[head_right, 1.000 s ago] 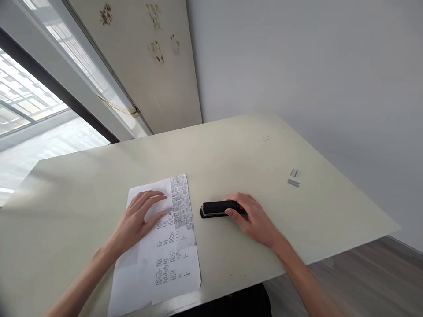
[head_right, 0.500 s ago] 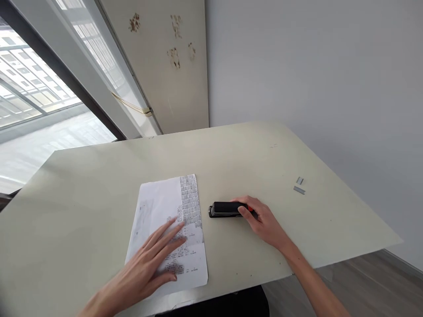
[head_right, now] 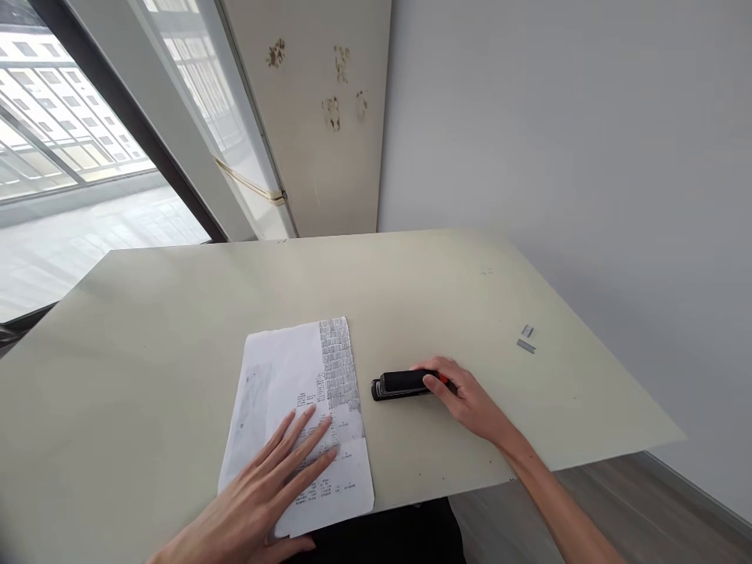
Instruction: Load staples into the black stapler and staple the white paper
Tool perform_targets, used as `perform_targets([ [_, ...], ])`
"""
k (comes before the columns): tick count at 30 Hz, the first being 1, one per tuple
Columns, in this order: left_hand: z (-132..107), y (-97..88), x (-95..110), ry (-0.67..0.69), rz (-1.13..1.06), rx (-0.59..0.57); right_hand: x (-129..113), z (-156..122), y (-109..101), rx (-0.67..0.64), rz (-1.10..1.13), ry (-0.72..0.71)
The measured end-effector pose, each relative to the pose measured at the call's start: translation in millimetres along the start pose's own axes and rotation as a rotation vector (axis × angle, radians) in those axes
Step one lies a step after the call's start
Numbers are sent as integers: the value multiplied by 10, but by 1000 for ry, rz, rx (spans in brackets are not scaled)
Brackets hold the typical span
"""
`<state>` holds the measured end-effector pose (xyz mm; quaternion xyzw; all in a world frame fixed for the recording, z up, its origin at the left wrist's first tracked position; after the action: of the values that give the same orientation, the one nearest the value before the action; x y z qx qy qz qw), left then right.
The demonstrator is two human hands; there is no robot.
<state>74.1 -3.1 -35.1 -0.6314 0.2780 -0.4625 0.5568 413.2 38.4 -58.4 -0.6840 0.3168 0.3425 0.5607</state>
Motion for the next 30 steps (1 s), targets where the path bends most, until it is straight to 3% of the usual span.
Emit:
perform_targets([
  [7,-128,-14,68,34,-66,13,-80,27,-55,-69,-11,33],
  [13,-105,30,83,-27,-29,156,-298,238,-118,84,-1,106],
  [20,28,46,162,-9,-82,154,-624,425,130,83,-164,132],
  [30,98,112,217,64,-86,61,-872,360,371,58,-278,85],
])
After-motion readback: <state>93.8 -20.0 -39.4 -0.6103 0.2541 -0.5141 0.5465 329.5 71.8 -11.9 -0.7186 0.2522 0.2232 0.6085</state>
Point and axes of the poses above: each hand's wrist, its own z-axis towards the middle knuckle, its own y-axis out of the palm, x = y × z, the point moved 5 cm from there along z, towards the middle knuckle, and after that the axes turned 3 degrees about y, right-handed, at the moved point
